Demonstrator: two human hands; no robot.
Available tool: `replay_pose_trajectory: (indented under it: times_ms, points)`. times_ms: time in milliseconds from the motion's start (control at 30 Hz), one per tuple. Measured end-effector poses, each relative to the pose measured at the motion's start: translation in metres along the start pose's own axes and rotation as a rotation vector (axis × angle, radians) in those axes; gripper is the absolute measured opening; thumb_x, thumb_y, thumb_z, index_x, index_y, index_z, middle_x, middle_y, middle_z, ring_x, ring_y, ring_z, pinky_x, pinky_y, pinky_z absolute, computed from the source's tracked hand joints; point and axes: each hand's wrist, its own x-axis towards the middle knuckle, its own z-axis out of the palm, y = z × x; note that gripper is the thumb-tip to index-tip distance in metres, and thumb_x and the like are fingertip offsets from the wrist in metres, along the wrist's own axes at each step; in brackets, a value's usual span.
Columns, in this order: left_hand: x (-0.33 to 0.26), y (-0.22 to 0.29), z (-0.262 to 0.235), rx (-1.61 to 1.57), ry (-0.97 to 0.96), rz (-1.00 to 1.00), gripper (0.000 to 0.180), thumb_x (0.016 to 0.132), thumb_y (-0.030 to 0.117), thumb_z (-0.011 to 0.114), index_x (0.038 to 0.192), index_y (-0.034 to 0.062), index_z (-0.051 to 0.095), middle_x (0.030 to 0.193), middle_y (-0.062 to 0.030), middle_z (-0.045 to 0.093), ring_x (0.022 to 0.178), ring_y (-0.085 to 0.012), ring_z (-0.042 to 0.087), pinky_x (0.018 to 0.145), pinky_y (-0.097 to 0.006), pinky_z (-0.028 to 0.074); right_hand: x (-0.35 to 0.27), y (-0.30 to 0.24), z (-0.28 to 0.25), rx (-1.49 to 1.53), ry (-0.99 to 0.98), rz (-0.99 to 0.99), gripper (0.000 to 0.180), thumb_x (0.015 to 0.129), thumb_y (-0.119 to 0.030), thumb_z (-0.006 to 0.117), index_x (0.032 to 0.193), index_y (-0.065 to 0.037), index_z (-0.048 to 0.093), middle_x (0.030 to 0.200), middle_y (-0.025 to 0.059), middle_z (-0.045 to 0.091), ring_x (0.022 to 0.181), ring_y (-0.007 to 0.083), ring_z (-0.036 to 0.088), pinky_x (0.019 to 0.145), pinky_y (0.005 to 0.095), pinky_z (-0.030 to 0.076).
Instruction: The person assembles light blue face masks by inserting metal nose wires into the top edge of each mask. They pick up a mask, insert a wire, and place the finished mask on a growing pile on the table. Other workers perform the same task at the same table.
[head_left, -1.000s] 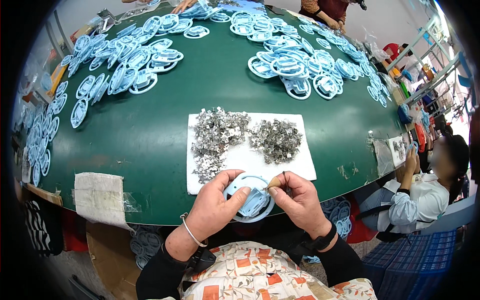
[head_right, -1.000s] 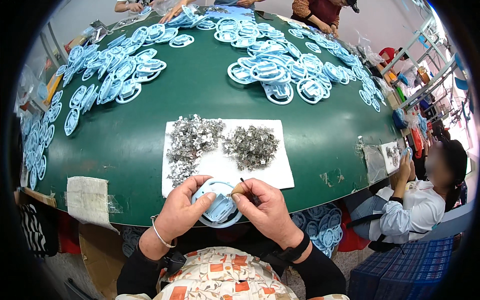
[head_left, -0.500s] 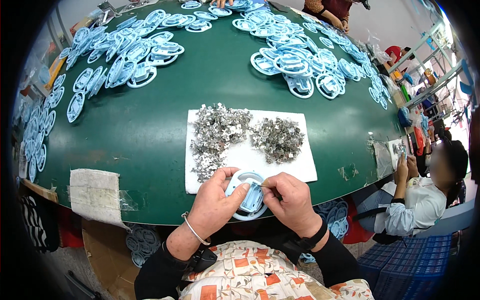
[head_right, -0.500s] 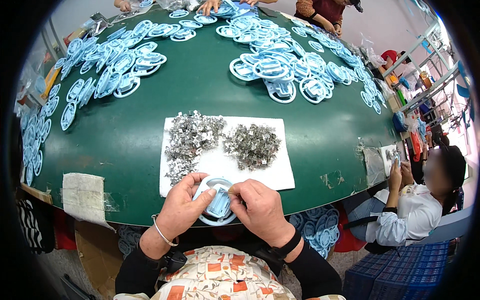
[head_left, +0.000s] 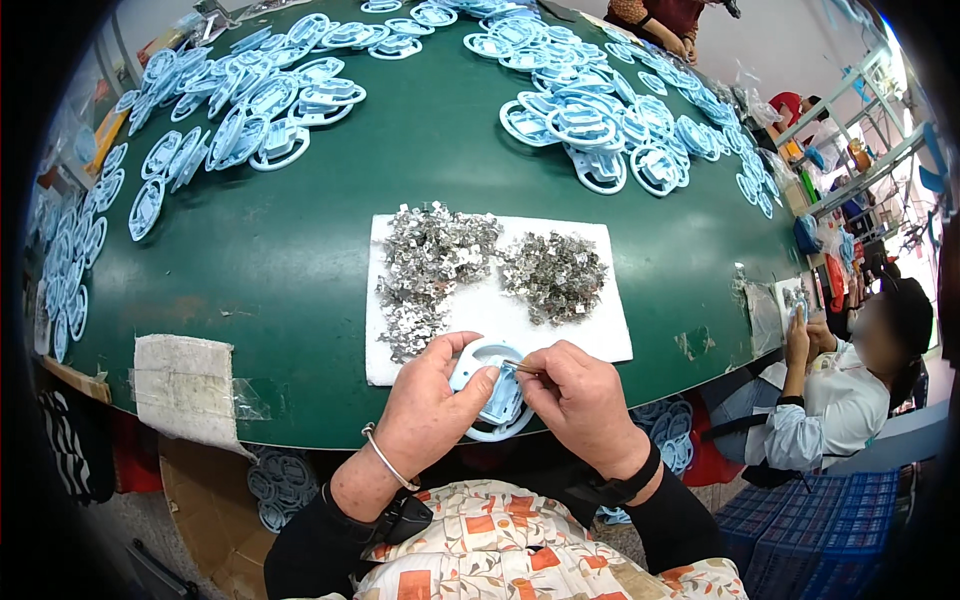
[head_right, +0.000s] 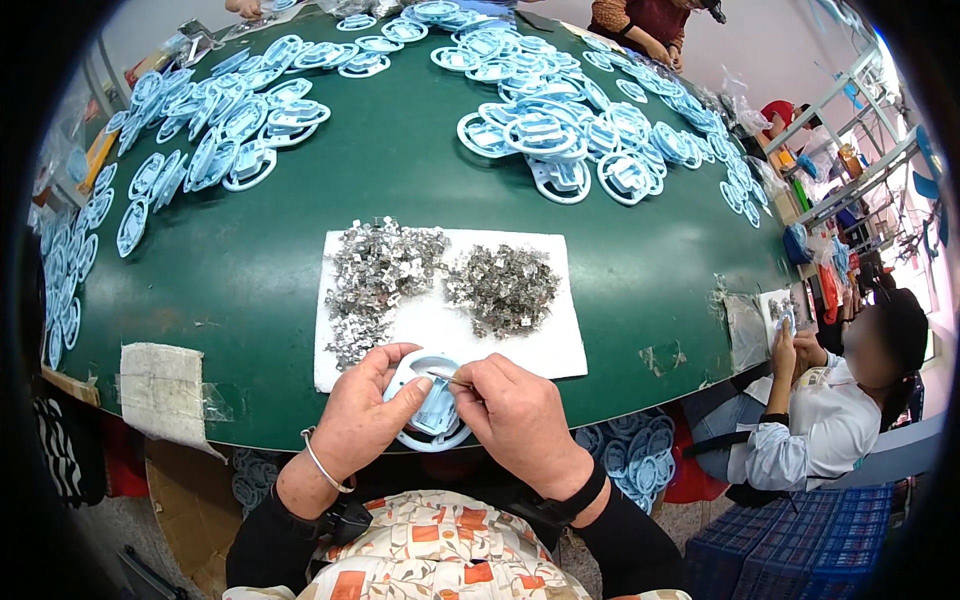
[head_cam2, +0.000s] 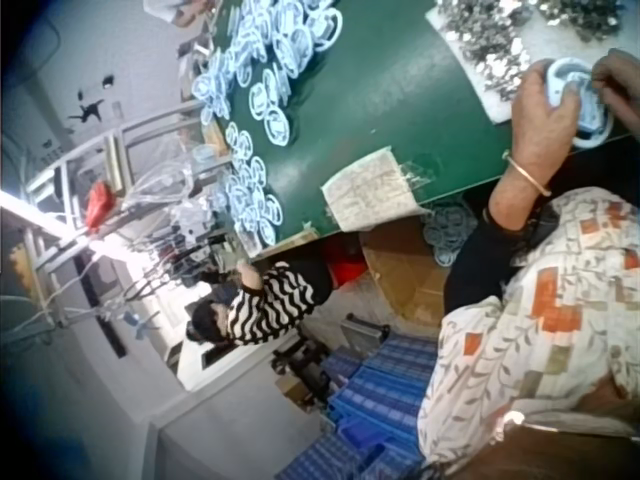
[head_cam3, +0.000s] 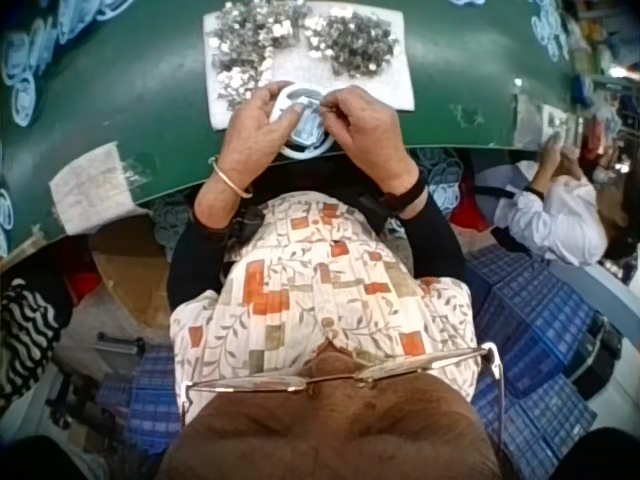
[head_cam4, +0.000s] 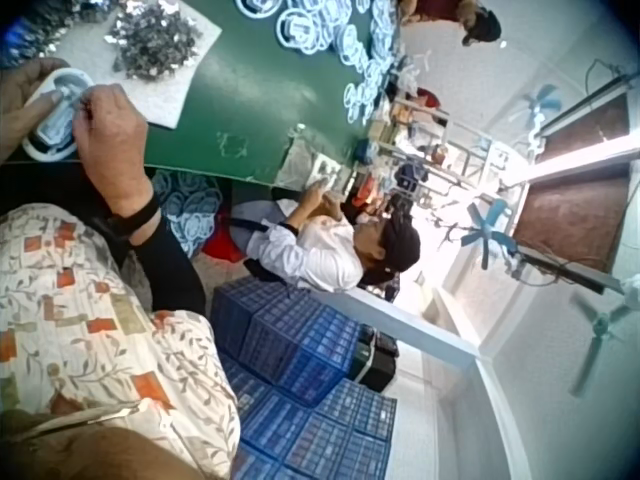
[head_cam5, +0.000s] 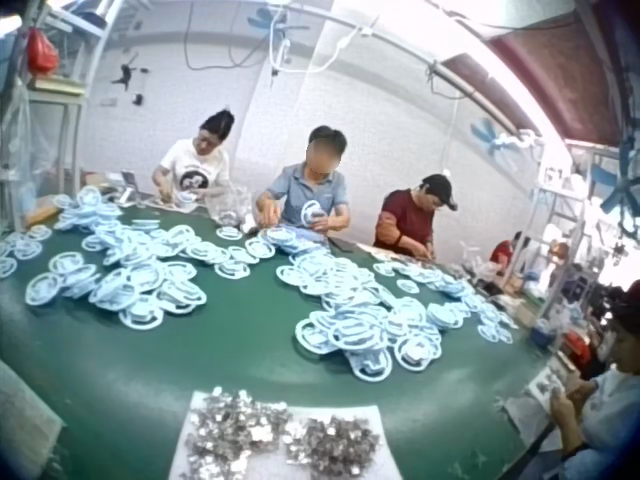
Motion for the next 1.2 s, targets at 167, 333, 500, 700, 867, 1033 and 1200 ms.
replay_pose_trajectory:
  times_ms: [167,333,500,700,867,1033,1200]
  points:
    - [0.0,-0.004,0.003,-0.031,0.016,0.029,0.044,0.094,0.016,0.07,0.126,-0.0102,0.056,0.105,-0.022,0.073,0.094,-0.0207,0.071,0.081,-0.032,0.056,0.009,-0.01,-0.008,-0.18,-0.097,-0.04,0.013,0.084,-0.005,0.071,0.089,-0.005,0.06,0.079,0.0103,0.063,0.067,0.03,0.066,0.059,0.0398,0.054]
    - [-0.001,-0.003,0.002,0.079,0.035,0.037,0.043,0.094,0.017,0.07,0.125,-0.0099,0.057,0.103,-0.0219,0.073,0.094,-0.0213,0.072,0.08,-0.033,0.056,0.015,-0.017,-0.008,-0.179,-0.141,0.007,0.013,0.087,-0.008,0.071,0.092,-0.003,0.06,0.082,0.0122,0.066,0.069,0.0321,0.067,0.06,0.0406,0.054]
    - [-0.002,0.006,-0.002,0.029,-0.048,-0.044,0.039,0.099,0.01,0.066,0.13,-0.0095,0.052,0.119,-0.0187,0.067,0.11,-0.0166,0.064,0.09,-0.029,0.054,0.008,-0.004,-0.014,0.063,-0.015,0.132,0.015,0.089,-0.007,0.074,0.097,-0.001,0.063,0.085,0.0128,0.066,0.068,0.0254,0.068,0.06,0.0344,0.054]
    - [0.0,0.0,-0.003,0.009,-0.075,-0.023,0.043,0.1,0.012,0.065,0.134,-0.01,0.048,0.12,-0.0176,0.067,0.105,-0.0155,0.066,0.086,-0.027,0.056,-0.002,-0.005,-0.001,0.126,-0.013,0.155,0.017,0.089,-0.006,0.075,0.102,-0.001,0.066,0.083,0.0094,0.064,0.063,0.0179,0.061,0.059,0.0289,0.051]
    - [-0.005,0.013,-0.009,-0.404,-0.169,-0.154,0.042,0.103,0.012,0.06,0.137,-0.0079,0.045,0.119,-0.0159,0.067,0.102,-0.0153,0.068,0.085,-0.027,0.056,-0.014,0.006,-0.002,0.443,0.038,0.37,0.022,0.099,-0.014,0.068,0.114,0.002,0.063,0.084,0.0018,0.063,0.062,0.0064,0.056,0.055,0.0219,0.047]
    - [-0.012,0.017,-0.005,-0.231,-0.196,-0.016,0.047,0.1,0.011,0.061,0.141,-0.0054,0.046,0.118,-0.0138,0.064,0.104,-0.0137,0.063,0.088,-0.028,0.054,-0.018,-0.001,-0.017,0.894,-0.205,0.61,0.027,0.106,-0.025,0.059,0.118,-0.002,0.062,0.081,-0.0029,0.062,0.061,-0.0003,0.052,0.052,0.0147,0.043]
    - [-0.004,0.035,-0.008,0.38,-0.364,0.267,0.043,0.095,0.01,0.062,0.135,-0.0023,0.057,0.118,-0.0117,0.062,0.101,-0.0171,0.061,0.087,-0.032,0.051,-0.025,0.001,-0.022,0.868,-0.255,0.608,0.026,0.106,-0.027,0.059,0.116,-0.002,0.062,0.08,-0.0032,0.062,0.061,-0.0002,0.052,0.051,0.0154,0.041]
